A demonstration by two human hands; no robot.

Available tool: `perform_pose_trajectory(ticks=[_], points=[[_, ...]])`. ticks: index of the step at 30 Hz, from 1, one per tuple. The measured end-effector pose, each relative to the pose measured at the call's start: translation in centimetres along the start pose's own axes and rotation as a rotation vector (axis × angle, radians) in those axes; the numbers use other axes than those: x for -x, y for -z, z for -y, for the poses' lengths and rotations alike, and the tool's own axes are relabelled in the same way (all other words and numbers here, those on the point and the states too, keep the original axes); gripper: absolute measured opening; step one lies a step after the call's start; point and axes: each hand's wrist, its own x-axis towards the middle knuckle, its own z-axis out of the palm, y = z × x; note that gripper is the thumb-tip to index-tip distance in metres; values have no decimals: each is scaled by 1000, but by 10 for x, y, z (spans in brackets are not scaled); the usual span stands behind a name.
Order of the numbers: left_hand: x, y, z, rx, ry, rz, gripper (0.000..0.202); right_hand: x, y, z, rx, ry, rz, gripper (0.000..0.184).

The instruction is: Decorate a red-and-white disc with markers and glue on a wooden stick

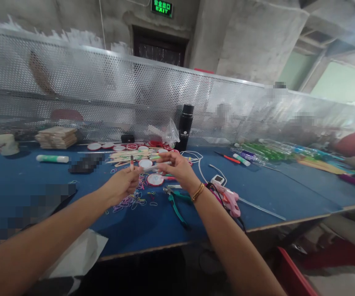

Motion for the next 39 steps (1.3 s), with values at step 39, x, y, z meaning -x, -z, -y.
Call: perform_pose_trajectory(ticks=[39], points=[[11, -14, -10, 153, 106, 48, 39, 19, -21, -4, 297, 257, -140, 26]])
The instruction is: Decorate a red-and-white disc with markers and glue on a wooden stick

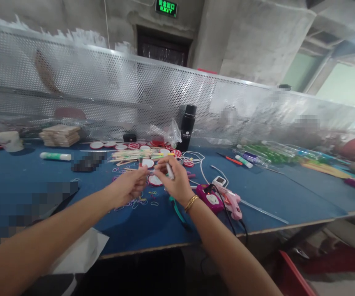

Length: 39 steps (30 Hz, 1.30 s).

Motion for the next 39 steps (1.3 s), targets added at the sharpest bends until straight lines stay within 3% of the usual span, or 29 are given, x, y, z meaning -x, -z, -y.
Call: perform_pose_trajectory(ticks=[4, 9, 11, 14, 16, 18, 22, 26, 32, 39], points=[[0, 3, -9, 110, 56, -182, 15, -3, 17, -24, 167, -60, 161, 22], [1, 3, -11, 132, 27, -140, 13, 0, 22, -41, 350, -93, 327, 20], [-1, 4, -10, 91, 20, -181, 13, -1, 24, -38, 391, -75, 271, 18], [-4, 7, -7, 29, 7, -197, 18, -7, 23, -23, 318, -22, 31, 13], [-4, 8, -5, -17, -24, -172, 21, -10, 18, -6, 150, -17, -112, 22], [-2, 7, -4, -55, -33, -142, 22, -11, 10, 12, 22, -38, -173, 35], [3, 3, 0, -63, -22, -16, 25, -5, -10, 32, -13, 15, -233, 34], [1, 1, 6, -152, -94, 17, 25, 7, -22, 23, 111, 113, -245, 17], [0, 0, 10, -307, -177, 84, 29, 16, -24, 9, 262, 96, -241, 1], [2, -3, 7, -318, -186, 86, 32, 14, -26, 11, 355, 132, -258, 7]])
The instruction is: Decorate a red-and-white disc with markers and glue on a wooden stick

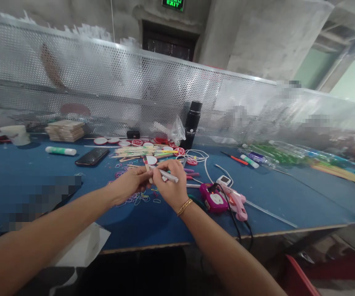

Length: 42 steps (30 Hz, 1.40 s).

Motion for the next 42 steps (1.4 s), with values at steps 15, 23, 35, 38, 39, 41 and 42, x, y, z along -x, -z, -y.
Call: perform_pose_trajectory(ticks=[15, 23, 35, 38, 39, 41, 42], points=[[-1, 1, 4, -87, -33, 19, 25, 0, -2, -1, 7, 58, 11, 12], [-1, 0, 4, -105, -41, 9, 26, 0, -2, -2, 22, 60, 27, 13], [-1, 2, 3, -132, -22, 21, 34, 1, -3, -3, 15, 87, -16, 12], [-1, 2, 4, -153, -18, 30, 31, 1, -4, -3, 17, 79, -6, 12], [-1, 2, 4, -159, -18, 30, 31, 1, -4, -3, 17, 73, -3, 12], [-1, 2, 4, -164, -19, 33, 30, 1, -4, -3, 16, 67, 5, 11], [-1, 2, 4, -162, -19, 34, 30, 1, -4, -3, 16, 67, 8, 11]])
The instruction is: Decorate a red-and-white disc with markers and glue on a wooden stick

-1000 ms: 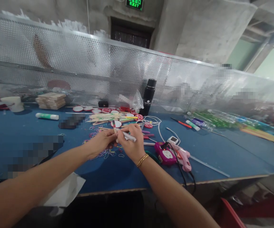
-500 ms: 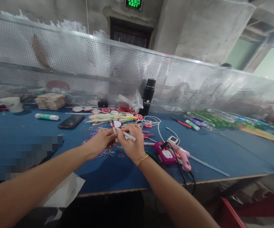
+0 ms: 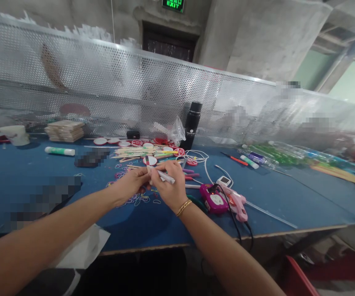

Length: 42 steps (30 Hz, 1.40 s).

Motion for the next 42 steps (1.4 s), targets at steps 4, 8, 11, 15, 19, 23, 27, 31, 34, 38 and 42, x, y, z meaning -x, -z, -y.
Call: perform_pose_trajectory(ticks=[4, 8, 11, 15, 19, 23, 27, 31, 34, 38, 42], points=[[0, 0, 0, 4, -2, -4, 33, -1, 0, 1, 18, 29, -3, 13], [-1, 1, 0, -4, -3, -21, 38, -1, 1, 1, 24, 29, -28, 13], [0, 1, -2, 8, 0, -25, 37, -1, 2, 1, 8, 2, -27, 13], [1, 0, -2, 25, 8, -20, 32, 0, 1, 1, 2, 8, -10, 10], [1, 0, -2, 39, 13, -15, 28, 1, -1, 0, -4, 8, 7, 11], [0, 0, -1, 38, 9, -8, 28, 0, -1, 0, -3, 22, 0, 11], [0, 0, -1, 23, -3, -15, 33, 0, 0, 0, 29, 11, -17, 13], [0, 1, -1, 9, -7, -8, 35, 0, 1, 1, 15, -1, -25, 13], [0, 1, 1, 12, -10, -3, 31, 1, 0, 1, -6, 5, -2, 12], [-1, 2, 3, 23, -13, 3, 30, 1, 0, 1, 14, -6, 17, 13], [-1, 2, 2, 20, -2, -8, 34, 0, 1, 1, 33, -7, -12, 12]])
